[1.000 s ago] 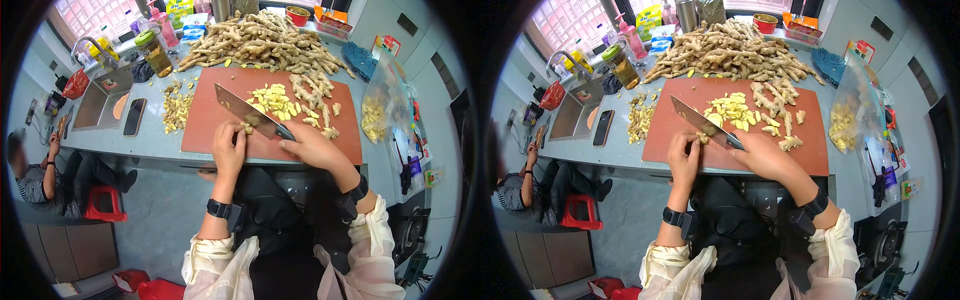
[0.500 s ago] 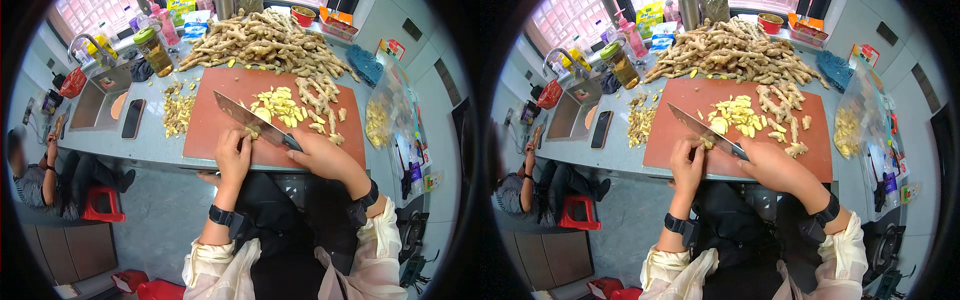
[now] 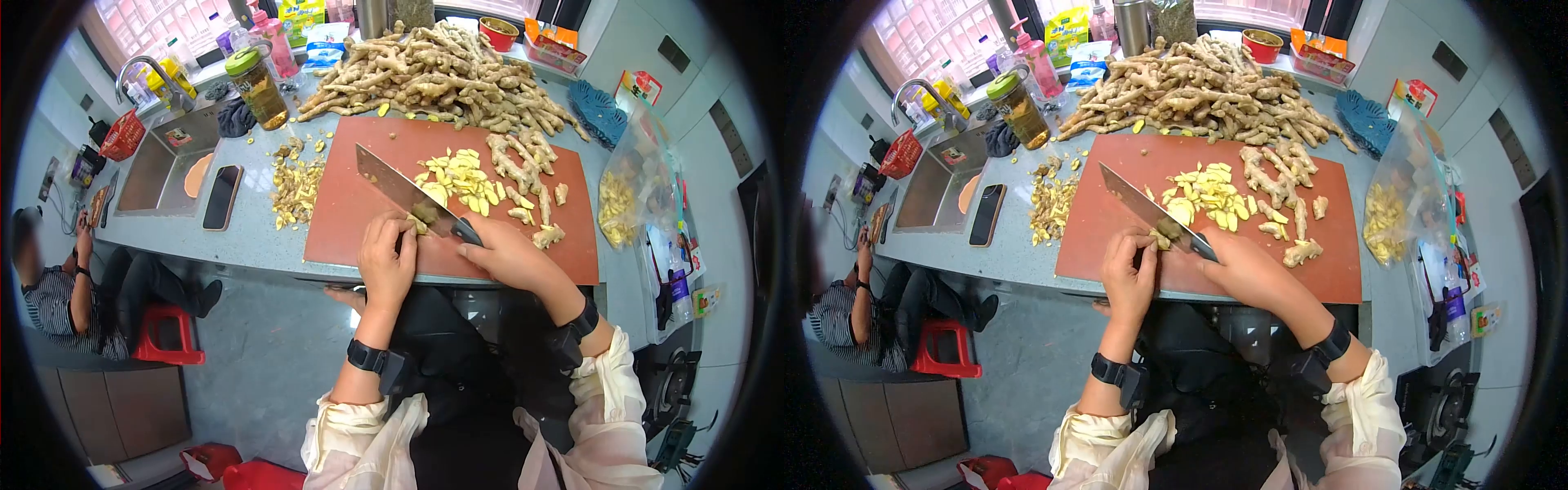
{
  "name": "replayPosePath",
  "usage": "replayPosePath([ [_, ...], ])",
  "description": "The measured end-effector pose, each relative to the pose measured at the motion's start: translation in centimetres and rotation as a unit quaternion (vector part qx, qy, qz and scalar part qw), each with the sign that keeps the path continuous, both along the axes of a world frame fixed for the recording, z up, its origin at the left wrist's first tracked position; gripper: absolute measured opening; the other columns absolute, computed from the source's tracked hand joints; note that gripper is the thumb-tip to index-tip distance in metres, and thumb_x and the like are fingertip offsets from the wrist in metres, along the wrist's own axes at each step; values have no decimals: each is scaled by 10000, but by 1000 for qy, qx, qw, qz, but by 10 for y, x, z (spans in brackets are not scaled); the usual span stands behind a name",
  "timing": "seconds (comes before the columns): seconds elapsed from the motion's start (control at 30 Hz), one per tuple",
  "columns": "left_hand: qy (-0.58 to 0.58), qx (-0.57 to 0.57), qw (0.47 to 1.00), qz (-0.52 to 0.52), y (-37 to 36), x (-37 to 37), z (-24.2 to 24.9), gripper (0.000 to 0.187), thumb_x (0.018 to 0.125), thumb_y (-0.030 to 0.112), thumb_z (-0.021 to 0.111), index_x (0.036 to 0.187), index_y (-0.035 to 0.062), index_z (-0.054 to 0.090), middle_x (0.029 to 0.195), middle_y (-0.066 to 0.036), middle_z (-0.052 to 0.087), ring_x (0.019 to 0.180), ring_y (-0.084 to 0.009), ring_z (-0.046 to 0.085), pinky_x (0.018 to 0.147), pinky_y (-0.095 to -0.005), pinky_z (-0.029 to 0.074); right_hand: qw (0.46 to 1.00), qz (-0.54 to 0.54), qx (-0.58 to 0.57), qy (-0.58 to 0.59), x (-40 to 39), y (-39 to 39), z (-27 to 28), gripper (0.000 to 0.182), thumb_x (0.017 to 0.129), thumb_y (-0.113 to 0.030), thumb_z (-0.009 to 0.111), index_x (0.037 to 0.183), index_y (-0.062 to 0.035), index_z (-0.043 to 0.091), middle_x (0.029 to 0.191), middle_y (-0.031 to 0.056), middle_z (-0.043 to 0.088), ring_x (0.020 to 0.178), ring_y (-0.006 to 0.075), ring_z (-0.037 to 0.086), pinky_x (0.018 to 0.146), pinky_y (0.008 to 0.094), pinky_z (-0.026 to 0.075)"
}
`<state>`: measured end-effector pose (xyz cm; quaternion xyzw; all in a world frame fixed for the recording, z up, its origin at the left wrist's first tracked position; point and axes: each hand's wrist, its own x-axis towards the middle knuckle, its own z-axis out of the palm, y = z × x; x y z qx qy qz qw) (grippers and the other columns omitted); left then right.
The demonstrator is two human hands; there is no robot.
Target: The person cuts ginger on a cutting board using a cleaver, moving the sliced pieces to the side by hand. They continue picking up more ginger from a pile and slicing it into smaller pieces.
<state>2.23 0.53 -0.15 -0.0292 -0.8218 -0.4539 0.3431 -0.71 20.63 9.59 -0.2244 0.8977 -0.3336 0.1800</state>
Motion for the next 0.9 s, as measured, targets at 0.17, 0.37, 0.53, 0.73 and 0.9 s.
replayPosePath([
  [0.17,6,0,1000,7,2,1,-3,68,879,42,719,934,43,680,1046,-103,705,958,-317,673,803,-409,541,1000,4,-24,13,12,19,0,323,975,-232,655,1140,26,550,1073,300,663,1038,485,636,882,523,495],
  [0.37,-1,-4,1000,10,0,1,-2,67,880,44,721,934,39,681,1059,-108,710,983,-319,677,822,-412,541,1000,9,-14,12,20,19,20,310,969,-214,658,1138,21,547,1073,301,670,1055,490,633,886,532,496],
  [0.53,-10,-3,1000,15,1,1,-2,71,878,49,724,933,36,681,1069,-111,710,984,-328,667,818,-421,540,999,33,-4,36,17,19,17,310,972,-211,661,1148,14,538,1053,299,669,1031,495,634,862,545,494],
  [0.73,-12,-13,1000,12,1,0,-2,82,872,49,726,944,42,687,1085,-102,705,993,-328,659,821,-425,538,999,25,22,19,16,16,31,300,983,-222,659,1118,15,534,1019,294,669,1006,495,636,846,541,494],
  [0.9,-9,-19,1000,16,2,0,-2,84,871,47,726,947,45,689,1089,-97,704,992,-326,658,823,-426,537,999,31,17,7,11,17,27,280,980,-198,669,1106,13,533,995,290,667,987,489,642,826,538,497],
])
